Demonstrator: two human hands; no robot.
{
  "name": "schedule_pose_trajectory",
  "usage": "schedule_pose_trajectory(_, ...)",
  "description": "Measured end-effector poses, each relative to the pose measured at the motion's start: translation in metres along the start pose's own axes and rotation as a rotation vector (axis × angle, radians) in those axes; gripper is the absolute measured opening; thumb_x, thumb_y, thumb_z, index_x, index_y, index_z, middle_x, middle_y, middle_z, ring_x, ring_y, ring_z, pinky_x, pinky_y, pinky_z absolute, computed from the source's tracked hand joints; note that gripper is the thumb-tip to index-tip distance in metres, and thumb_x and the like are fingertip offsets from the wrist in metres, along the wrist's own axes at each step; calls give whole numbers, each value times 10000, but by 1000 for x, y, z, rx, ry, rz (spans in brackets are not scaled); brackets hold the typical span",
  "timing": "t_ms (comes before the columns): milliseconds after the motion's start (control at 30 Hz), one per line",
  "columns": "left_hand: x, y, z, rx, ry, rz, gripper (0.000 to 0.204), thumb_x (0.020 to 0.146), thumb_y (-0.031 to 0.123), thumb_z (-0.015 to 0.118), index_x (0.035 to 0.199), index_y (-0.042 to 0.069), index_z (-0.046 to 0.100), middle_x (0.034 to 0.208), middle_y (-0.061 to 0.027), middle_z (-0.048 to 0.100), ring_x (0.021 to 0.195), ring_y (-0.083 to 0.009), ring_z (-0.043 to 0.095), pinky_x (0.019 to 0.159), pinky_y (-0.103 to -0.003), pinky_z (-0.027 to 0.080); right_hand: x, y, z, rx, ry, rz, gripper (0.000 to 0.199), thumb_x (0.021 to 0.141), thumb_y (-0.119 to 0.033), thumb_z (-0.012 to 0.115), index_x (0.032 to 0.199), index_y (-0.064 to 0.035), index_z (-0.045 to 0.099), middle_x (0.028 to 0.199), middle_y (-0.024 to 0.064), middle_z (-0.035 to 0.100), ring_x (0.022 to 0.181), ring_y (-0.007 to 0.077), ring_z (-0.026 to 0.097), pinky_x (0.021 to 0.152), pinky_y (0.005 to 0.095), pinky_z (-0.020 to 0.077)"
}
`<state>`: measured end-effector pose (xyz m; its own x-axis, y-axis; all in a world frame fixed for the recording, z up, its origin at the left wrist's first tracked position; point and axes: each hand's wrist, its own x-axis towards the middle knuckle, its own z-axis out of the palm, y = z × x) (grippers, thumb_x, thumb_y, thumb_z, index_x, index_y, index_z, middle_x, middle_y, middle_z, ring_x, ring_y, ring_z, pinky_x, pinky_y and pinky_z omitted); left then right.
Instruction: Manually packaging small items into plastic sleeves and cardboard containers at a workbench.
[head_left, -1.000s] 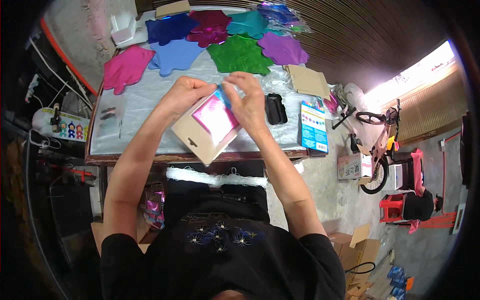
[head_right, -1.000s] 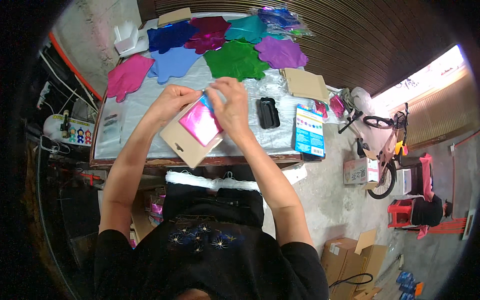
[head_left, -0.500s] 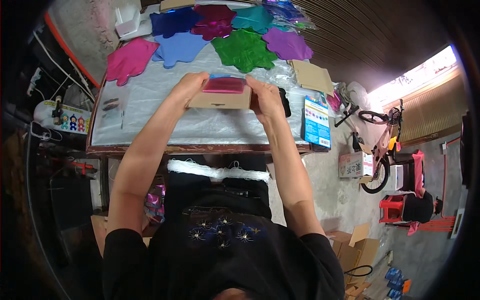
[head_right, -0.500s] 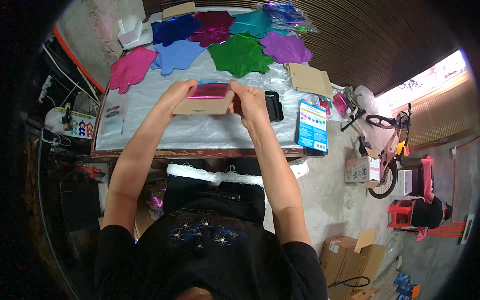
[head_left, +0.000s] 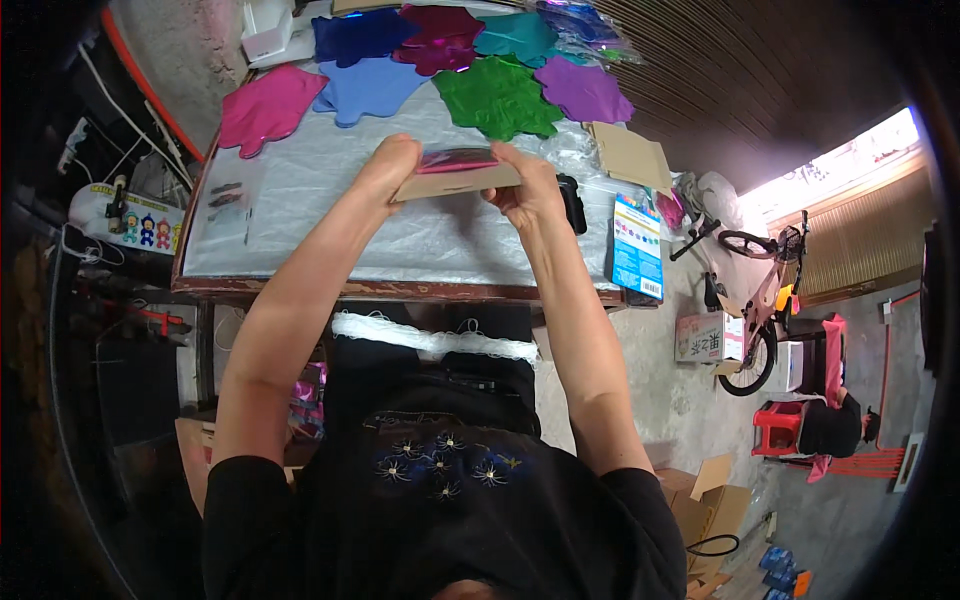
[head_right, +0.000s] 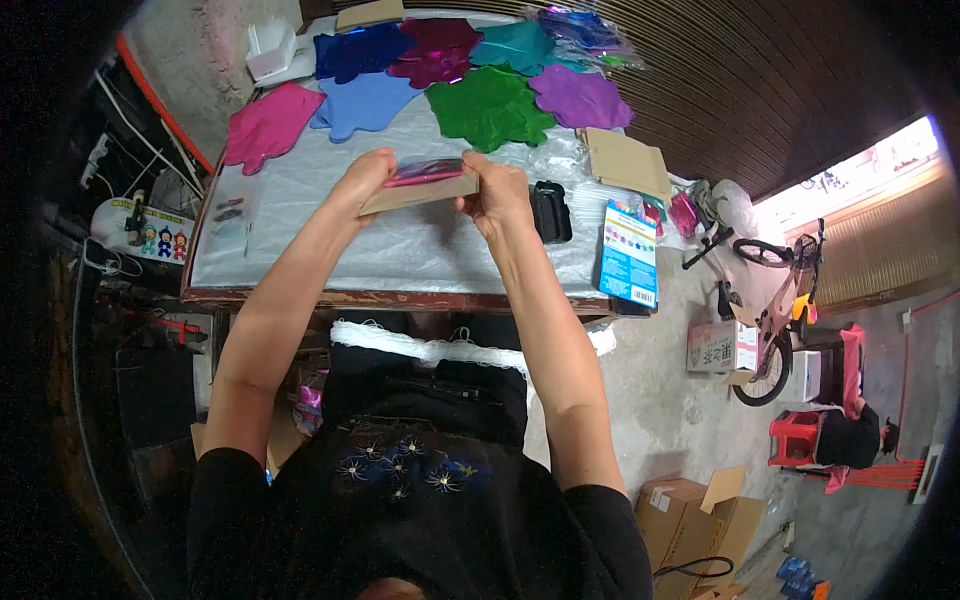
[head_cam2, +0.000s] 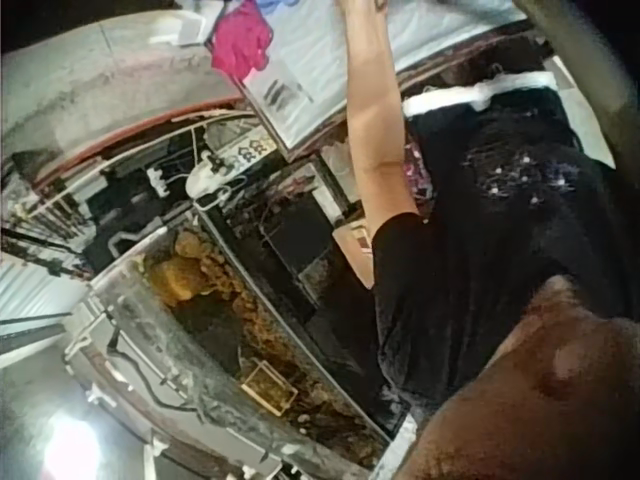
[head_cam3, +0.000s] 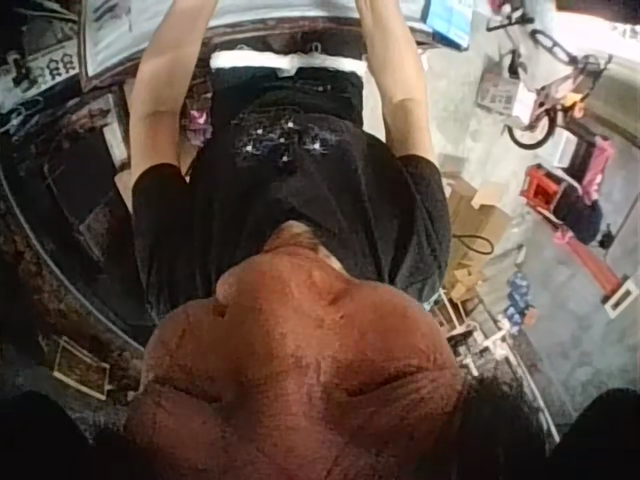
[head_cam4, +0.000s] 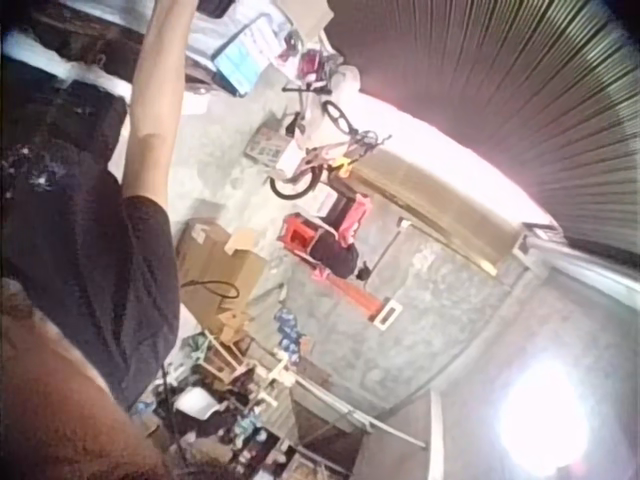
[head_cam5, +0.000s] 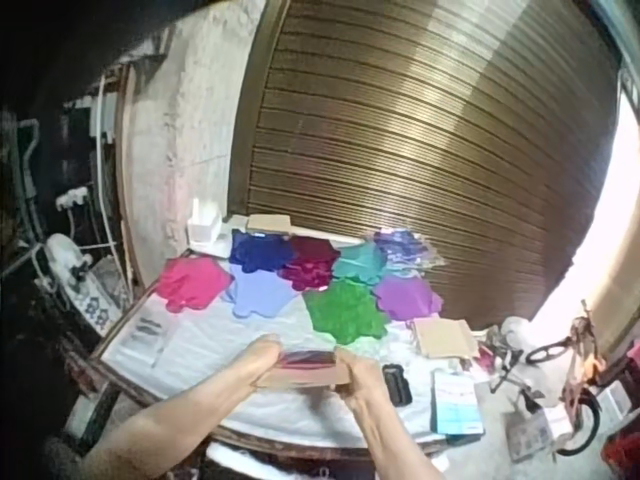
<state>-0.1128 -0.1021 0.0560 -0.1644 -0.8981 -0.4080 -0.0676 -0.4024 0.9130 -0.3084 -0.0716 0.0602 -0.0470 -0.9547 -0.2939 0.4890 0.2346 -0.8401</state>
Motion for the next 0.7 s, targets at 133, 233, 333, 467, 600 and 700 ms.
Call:
schedule_pose_trajectory(133, 6, -13, 5, 25, 174, 123, 261, 903, 143, 456, 1147, 116, 541, 836, 17, 531, 713, -100, 506, 589, -294, 425, -12, 2, 7, 18, 3, -59, 188, 857, -151, 709, 781, -2, 624, 685, 70, 622, 513, 177, 596, 436, 287, 492)
schedule_pose_trajectory(233, -5, -15, 5, 19, 252, 296, 402, 933, 153, 479, 1327, 73, 465, 907, -15, 576, 768, -105, 531, 661, -289, 451, -28, 2, 5, 10, 26, -127, 205, 871, -167, 714, 764, -13, 631, 664, 32, 604, 531, 130, 576, 485, 250, 463)
schedule_pose_trajectory(333, -35, -19, 4, 10, 252, 503, 559, 952, 166, 516, 1462, 33, 332, 1004, -72, 638, 842, -124, 567, 744, -297, 478, -38, 17, -28, -342, -49, -31, 181, 899, -214, 711, 819, -57, 669, 699, -27, 619, 578, 50, 534, 483, 220, 375)
schedule_pose_trajectory(467, -57, -32, -1, -182, 5, 569, 462, 984, 175, 553, 1407, 30, 436, 1010, -17, 641, 846, -81, 555, 761, -255, 469, -60, 37, -34, -327, -61, -218, 207, 895, -208, 730, 773, -48, 683, 656, -41, 583, 552, 35, 432, 495, 215, 307)
schedule_pose_trajectory(600, -62, -37, -1, -372, -209, 408, 377, 978, 190, 610, 1309, 17, 558, 1004, -2, 656, 836, -62, 582, 742, -237, 492, -83, 40, -24, -354, -45, -225, 162, 918, -185, 702, 834, -47, 692, 692, -46, 634, 578, 26, 529, 511, 206, 375)
schedule_pose_trajectory(700, -66, -39, 11, -398, -245, 319, 287, 948, 177, 664, 1182, 12, 647, 987, -20, 675, 840, -69, 613, 744, -245, 513, -93, 33, -25, -640, 37, -338, 139, 905, -154, 702, 882, -18, 688, 800, 18, 667, 687, 94, 594, 606, 225, 435)
